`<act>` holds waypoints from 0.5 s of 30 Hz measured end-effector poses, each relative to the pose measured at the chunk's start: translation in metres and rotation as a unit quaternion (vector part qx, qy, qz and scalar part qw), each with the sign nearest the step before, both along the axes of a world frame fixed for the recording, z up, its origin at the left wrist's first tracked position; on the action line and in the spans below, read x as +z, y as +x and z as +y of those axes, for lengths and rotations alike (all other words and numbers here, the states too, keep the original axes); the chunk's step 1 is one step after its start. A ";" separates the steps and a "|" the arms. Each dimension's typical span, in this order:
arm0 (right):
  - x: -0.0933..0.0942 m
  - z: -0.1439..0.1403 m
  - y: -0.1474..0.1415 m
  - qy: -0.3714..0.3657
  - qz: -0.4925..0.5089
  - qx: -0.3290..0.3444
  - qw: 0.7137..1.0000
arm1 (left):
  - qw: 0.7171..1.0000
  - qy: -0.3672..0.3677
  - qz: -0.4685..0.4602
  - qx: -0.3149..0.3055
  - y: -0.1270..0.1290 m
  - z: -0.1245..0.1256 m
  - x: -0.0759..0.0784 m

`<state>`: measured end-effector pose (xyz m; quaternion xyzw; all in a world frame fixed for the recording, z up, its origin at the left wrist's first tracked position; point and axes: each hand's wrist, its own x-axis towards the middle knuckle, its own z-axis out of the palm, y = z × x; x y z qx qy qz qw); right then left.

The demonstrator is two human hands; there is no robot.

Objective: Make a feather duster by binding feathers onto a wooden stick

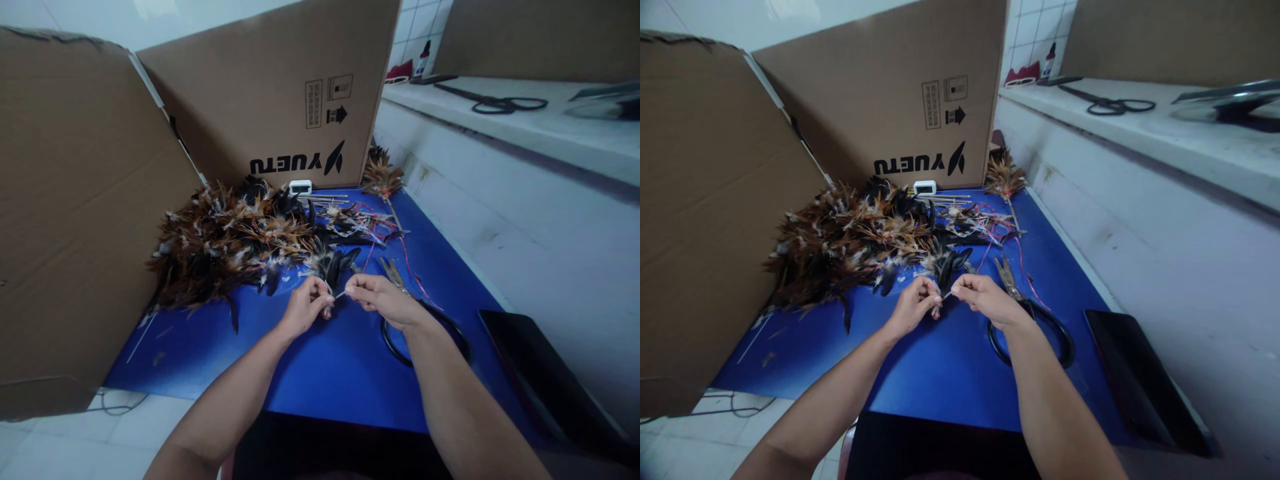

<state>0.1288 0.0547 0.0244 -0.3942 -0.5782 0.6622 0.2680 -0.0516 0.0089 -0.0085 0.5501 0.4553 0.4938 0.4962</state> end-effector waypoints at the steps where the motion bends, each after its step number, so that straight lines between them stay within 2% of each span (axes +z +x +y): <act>1: 0.000 0.000 -0.001 -0.007 0.012 -0.004 1.000 | 1.000 -0.002 -0.007 0.000 0.000 0.000 0.001; 9: 0.000 -0.004 -0.008 -0.044 0.126 0.008 0.991 | 0.991 -0.054 -0.120 0.000 -0.003 0.001 0.005; 15: 0.001 -0.007 -0.012 -0.052 0.166 0.000 0.985 | 0.982 -0.080 -0.168 -0.001 -0.002 0.000 0.008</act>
